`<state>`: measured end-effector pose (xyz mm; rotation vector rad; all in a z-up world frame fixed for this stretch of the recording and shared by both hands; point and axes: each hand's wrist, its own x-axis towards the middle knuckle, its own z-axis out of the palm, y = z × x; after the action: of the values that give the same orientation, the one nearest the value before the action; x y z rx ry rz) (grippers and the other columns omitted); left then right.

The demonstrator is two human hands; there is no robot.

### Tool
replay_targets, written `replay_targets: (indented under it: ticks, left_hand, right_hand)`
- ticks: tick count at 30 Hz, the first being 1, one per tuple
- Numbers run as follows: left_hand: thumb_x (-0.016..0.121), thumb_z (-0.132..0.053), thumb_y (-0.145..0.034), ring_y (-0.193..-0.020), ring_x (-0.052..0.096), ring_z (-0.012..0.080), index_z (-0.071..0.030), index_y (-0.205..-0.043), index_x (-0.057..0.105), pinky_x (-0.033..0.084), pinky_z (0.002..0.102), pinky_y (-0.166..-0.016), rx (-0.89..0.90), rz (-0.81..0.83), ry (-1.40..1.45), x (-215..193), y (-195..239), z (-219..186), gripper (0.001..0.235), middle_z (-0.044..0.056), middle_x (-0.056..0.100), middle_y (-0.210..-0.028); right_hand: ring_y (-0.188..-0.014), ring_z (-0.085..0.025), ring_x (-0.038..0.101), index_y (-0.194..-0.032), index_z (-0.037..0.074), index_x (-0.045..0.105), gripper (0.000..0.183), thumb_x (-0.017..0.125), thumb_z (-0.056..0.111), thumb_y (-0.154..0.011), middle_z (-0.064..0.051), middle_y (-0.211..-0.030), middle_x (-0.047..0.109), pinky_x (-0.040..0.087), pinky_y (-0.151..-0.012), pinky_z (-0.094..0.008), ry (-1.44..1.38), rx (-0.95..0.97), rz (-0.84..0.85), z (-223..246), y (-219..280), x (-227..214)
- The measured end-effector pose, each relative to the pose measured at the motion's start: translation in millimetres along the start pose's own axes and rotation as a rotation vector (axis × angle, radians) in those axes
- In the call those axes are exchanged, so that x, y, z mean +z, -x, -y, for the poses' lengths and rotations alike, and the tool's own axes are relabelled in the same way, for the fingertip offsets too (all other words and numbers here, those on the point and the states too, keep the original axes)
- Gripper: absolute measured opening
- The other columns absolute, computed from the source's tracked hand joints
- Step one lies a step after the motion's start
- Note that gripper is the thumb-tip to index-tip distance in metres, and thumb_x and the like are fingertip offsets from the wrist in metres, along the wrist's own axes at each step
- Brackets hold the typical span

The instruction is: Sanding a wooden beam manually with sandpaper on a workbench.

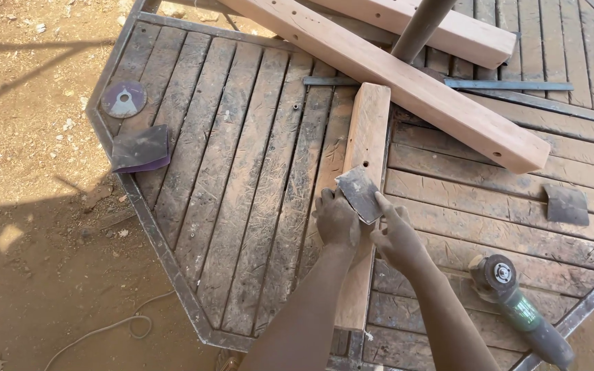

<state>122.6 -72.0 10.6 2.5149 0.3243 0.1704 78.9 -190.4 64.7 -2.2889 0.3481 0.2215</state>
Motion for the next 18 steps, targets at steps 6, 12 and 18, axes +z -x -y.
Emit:
replay_targets:
  ticks: [6, 12, 18]
  left_hand:
    - [0.048, -0.021, -0.094, -0.100, 0.065, 0.0356, -0.018, -0.113, 0.068, 0.055, 0.053, -0.078, -0.050, 0.105, 0.046, -9.1, 4.0, -0.9, 0.028, 0.010, 0.065, -0.104]
    - [0.048, -0.035, -0.098, -0.100, 0.064, 0.0351, -0.021, -0.114, 0.065, 0.054, 0.054, -0.078, -0.073, 0.093, 0.021, -4.9, 30.7, 17.0, 0.027, 0.009, 0.062, -0.102]
    - [0.044, -0.044, -0.102, -0.088, 0.065, 0.0320, -0.022, -0.113, 0.068, 0.054, 0.049, -0.068, 0.024, -0.077, -0.060, 20.0, 40.9, 32.0, 0.035, 0.008, 0.063, -0.095]
  right_hand:
    - [-0.113, -0.032, 0.054, -0.121, 0.022, 0.063, 0.054, 0.081, 0.028, -0.070, -0.005, -0.121, 0.044, 0.056, -0.084, -0.047, 0.732, -0.334, -0.181, 18.1, 1.3, -1.8]
    - [-0.110, -0.021, 0.063, -0.098, 0.019, 0.060, 0.032, 0.068, 0.023, -0.067, -0.003, -0.112, 0.064, 0.051, -0.091, -0.039, 0.728, -0.782, -0.322, 23.0, -14.8, 12.4]
    - [-0.093, -0.028, 0.061, -0.118, 0.025, 0.065, 0.054, 0.074, 0.034, -0.065, -0.002, -0.105, 0.058, 0.052, -0.072, -0.044, 0.784, -0.692, -0.368, 53.2, -21.7, 7.0]
